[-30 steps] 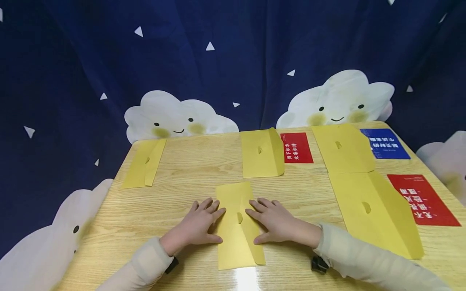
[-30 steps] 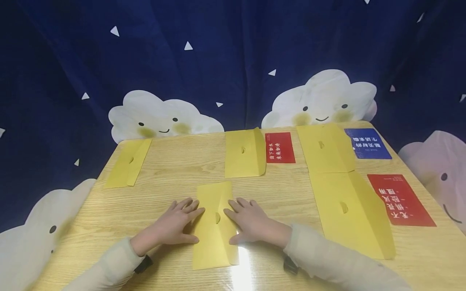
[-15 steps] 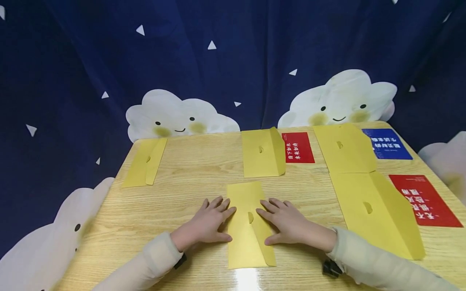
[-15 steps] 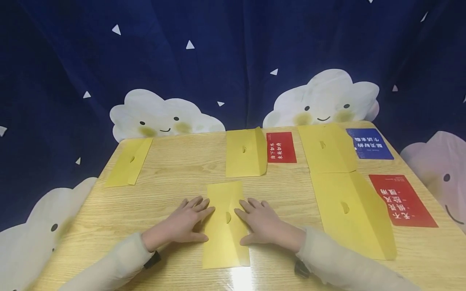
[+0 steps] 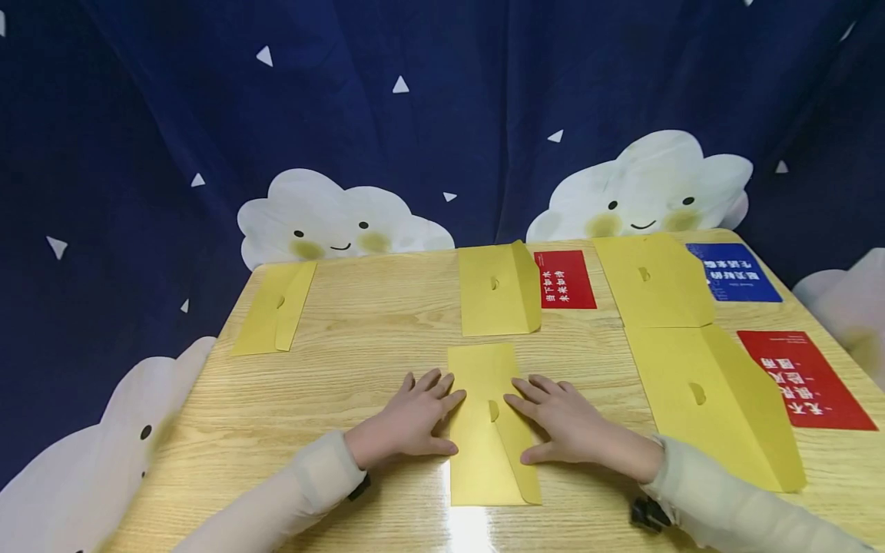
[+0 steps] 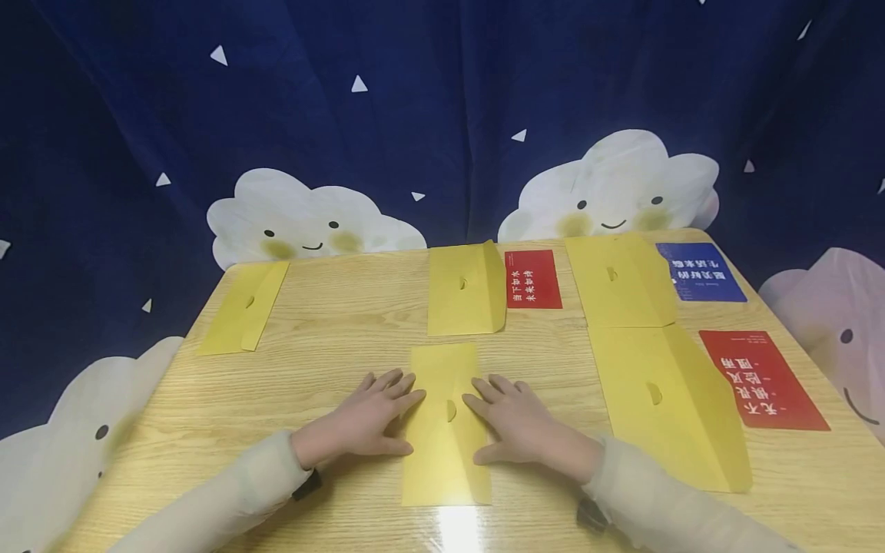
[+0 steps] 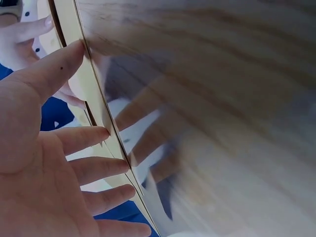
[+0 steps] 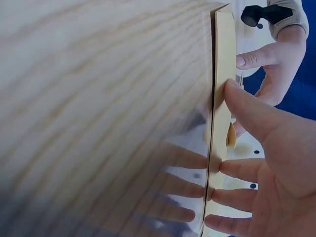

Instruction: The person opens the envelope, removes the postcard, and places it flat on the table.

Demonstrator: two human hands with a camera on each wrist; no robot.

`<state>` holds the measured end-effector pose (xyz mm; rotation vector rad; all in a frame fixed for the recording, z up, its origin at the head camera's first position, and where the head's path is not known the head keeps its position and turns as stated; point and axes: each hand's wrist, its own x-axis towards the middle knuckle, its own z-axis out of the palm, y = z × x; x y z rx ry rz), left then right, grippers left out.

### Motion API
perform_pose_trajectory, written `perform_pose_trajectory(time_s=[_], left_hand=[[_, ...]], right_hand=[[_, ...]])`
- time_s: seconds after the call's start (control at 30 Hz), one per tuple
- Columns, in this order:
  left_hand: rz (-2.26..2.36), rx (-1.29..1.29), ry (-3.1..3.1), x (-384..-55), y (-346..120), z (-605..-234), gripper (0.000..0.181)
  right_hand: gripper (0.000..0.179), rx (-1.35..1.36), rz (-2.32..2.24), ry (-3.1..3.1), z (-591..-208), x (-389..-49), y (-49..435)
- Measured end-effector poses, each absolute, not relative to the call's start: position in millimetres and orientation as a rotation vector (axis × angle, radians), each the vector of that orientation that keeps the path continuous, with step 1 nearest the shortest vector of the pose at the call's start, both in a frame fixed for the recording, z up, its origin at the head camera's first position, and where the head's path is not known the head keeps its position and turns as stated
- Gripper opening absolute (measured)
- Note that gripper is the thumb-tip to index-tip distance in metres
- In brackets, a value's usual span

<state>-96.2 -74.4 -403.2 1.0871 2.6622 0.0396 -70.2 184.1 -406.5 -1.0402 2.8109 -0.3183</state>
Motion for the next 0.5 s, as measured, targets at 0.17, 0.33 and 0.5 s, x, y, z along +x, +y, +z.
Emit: perform_pose_trajectory(time_s=[0.17, 0.33, 0.5], left_hand=[[0.022, 1.082, 2.646, -98, -68, -403, 0.079], [0.031, 1.076, 2.637, -98, -62, -402, 0.079], [0.063, 1.095, 2.63, -99, -56, -402, 0.077]], right_hand=[[0.08, -1.022, -0.325, 2.815, -409, -69, 191], [0.081, -1.003, -0.353, 2.82, -410, -68, 198], [0.087, -1.02, -0.38, 2.821, -411, -69, 204]])
